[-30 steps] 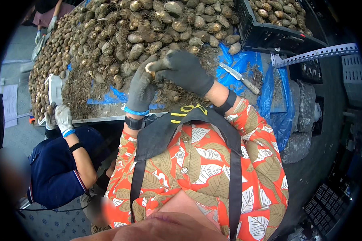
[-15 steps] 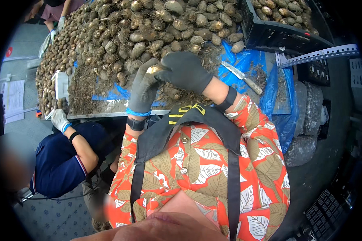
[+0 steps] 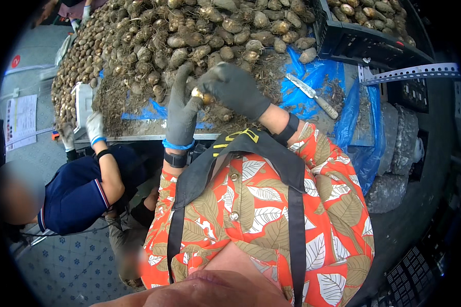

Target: The person sorts taro roots by hand on a blue tarp, picking up individual roots from a pile, removing excess soil, and placing them into different sections.

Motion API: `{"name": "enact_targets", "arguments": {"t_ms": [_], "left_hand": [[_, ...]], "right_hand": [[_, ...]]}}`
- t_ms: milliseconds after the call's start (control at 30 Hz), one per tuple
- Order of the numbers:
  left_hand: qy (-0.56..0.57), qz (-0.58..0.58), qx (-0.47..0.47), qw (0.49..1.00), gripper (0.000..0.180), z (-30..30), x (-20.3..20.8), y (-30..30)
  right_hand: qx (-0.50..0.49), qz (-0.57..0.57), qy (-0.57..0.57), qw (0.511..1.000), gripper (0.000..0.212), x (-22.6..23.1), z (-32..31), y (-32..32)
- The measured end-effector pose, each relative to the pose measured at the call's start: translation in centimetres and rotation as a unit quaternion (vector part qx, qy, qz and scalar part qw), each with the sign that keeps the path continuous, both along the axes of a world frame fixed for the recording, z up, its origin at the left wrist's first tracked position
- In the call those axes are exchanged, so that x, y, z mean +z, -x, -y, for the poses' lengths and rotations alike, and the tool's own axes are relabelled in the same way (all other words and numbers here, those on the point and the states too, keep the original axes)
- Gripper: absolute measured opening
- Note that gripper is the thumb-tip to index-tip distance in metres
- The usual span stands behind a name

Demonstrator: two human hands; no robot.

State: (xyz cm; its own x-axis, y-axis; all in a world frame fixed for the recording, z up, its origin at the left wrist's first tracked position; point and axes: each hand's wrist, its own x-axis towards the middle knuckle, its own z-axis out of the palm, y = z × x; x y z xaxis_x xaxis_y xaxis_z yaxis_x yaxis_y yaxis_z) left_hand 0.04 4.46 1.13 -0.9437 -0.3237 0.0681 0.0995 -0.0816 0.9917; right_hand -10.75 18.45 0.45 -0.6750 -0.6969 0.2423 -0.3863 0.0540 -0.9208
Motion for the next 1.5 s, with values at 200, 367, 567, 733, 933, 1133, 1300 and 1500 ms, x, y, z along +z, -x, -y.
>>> {"name": "enact_targets", "arguments": {"t_ms": [200,367,567,733,933,1133,1300,1500], "left_hand": [[-0.060,-0.009,0.011,0.998,0.070,0.3,0.9,-0.7],[-0.018,0.016,0.022,0.999,0.067,0.8,-0.6,-0.7],[-0.016,0.025,0.013,0.999,0.063,0.7,-0.6,-0.9],[-0.135,0.023,0.016,0.991,0.060,0.2,0.5,-1.1],[0.011,0.058,0.033,0.998,0.046,0.5,0.2,-0.5],[-0.130,0.022,0.032,0.991,0.051,0.5,0.1,-0.8],[-0.021,-0.001,0.060,0.998,0.061,-0.3,0.9,0.0],[0.101,0.003,0.080,0.992,0.064,-0.7,0.2,-0.2]], "right_hand": [[-0.014,0.009,-0.107,0.994,0.017,-2.9,-0.2,3.3],[0.024,-0.128,0.070,0.989,0.016,1.2,-0.1,0.6],[-0.038,-0.010,-0.033,0.999,0.016,-2.3,1.1,1.6],[0.030,-0.089,-0.161,0.982,0.027,-2.8,-0.3,4.1],[0.110,-0.078,-0.277,0.952,0.029,2.1,-0.2,1.1],[0.026,-0.020,0.008,0.999,0.025,-0.4,-0.4,4.1],[0.052,0.042,-0.056,0.996,0.039,1.1,0.0,2.6],[0.001,0.084,0.008,0.996,0.027,1.2,1.2,0.4]]}}
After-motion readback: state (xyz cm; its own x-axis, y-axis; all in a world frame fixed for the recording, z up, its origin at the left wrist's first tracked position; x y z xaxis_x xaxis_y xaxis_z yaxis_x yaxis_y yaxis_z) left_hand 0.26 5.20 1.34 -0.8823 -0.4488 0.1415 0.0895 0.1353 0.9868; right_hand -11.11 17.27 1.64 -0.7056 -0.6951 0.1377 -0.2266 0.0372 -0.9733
